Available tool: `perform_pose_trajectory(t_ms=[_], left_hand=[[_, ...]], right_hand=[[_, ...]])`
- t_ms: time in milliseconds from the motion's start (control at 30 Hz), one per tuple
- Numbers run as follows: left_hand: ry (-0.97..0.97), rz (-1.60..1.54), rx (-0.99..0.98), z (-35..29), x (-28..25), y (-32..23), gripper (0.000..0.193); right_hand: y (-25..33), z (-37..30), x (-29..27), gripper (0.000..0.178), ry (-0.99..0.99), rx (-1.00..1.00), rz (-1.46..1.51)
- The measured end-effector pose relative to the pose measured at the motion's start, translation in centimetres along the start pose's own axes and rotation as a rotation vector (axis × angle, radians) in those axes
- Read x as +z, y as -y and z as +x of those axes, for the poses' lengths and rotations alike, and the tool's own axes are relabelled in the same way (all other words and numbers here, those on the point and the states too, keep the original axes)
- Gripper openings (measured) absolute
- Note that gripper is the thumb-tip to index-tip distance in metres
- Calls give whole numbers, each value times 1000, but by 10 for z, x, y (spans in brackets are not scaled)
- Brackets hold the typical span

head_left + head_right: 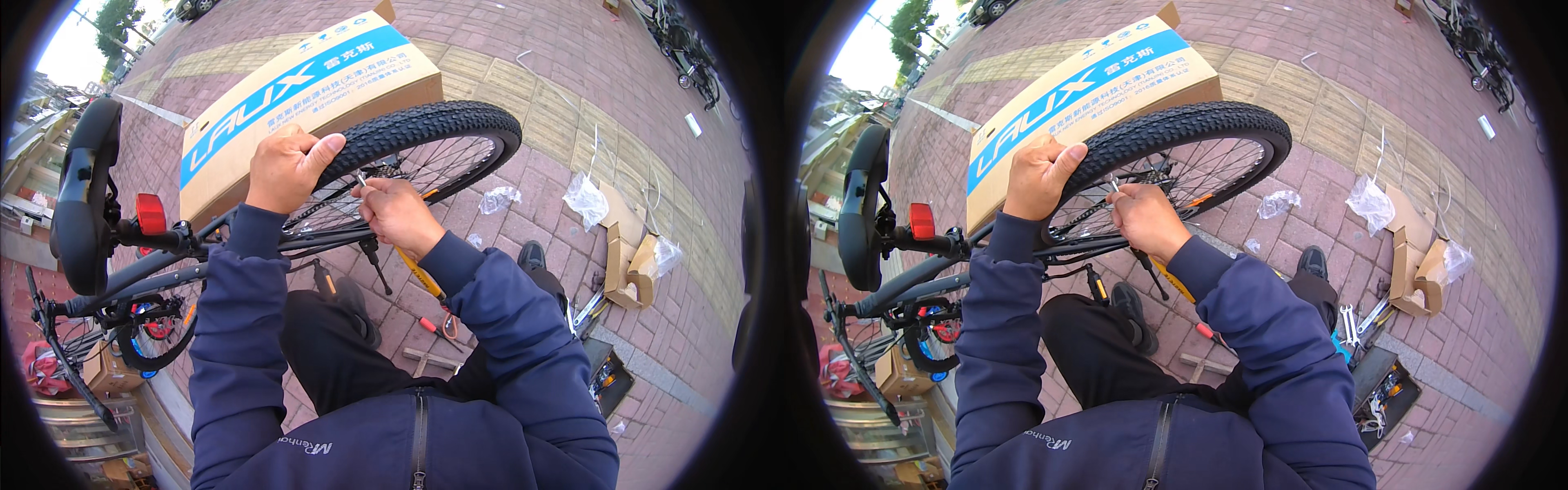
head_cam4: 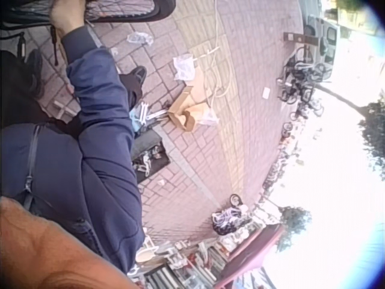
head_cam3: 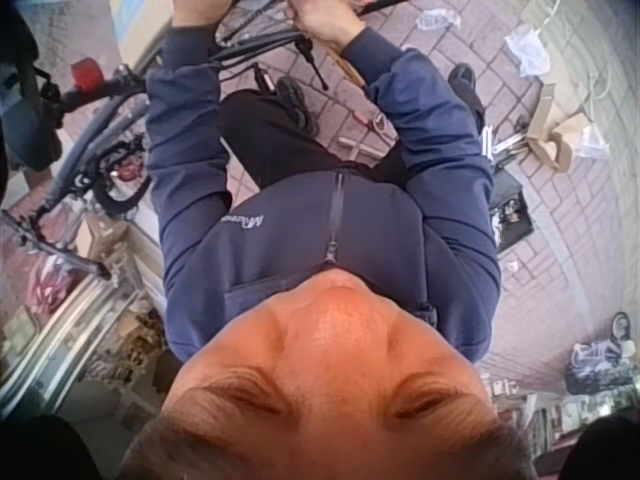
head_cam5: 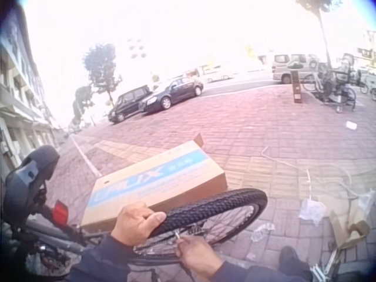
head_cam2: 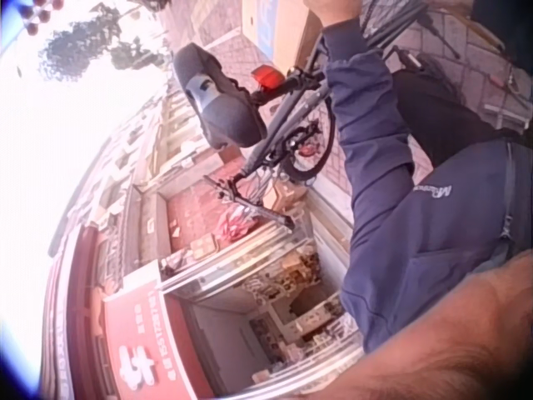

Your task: The person assembles a bicycle outdoors on a paved sidewalk. They attach the rear wheel, adjust the derailleur and chain, and tighten the seat post using various hand tools.

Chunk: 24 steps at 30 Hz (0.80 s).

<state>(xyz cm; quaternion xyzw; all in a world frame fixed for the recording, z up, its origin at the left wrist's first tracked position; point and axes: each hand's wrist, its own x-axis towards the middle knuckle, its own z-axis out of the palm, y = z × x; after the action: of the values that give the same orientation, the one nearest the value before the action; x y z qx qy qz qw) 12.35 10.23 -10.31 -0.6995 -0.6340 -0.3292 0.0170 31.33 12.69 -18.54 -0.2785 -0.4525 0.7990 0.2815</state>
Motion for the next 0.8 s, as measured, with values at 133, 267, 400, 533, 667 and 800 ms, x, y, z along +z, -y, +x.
perform_pose_trajectory(t_ms=[133,267,400,533,667,800], left_hand=[[3,1,-14,0,0,-1,54],[13,14,-24,0,0,-1,55],[18,14,-27,1,0,-2,57],[32,36,-43,1,-1,-3,58],[18,33,-25,1,0,-2,58],[13,14,-36,0,1,-1,56]], right_hand=[[0,0,-1,23,10,9,13],[-5,1,-2,22,27,24,77],[-12,3,-1,23,25,21,146],[-14,4,-1,23,19,-7,119],[-13,4,-1,23,9,-37,69],[-12,4,1,23,-3,-64,54]])
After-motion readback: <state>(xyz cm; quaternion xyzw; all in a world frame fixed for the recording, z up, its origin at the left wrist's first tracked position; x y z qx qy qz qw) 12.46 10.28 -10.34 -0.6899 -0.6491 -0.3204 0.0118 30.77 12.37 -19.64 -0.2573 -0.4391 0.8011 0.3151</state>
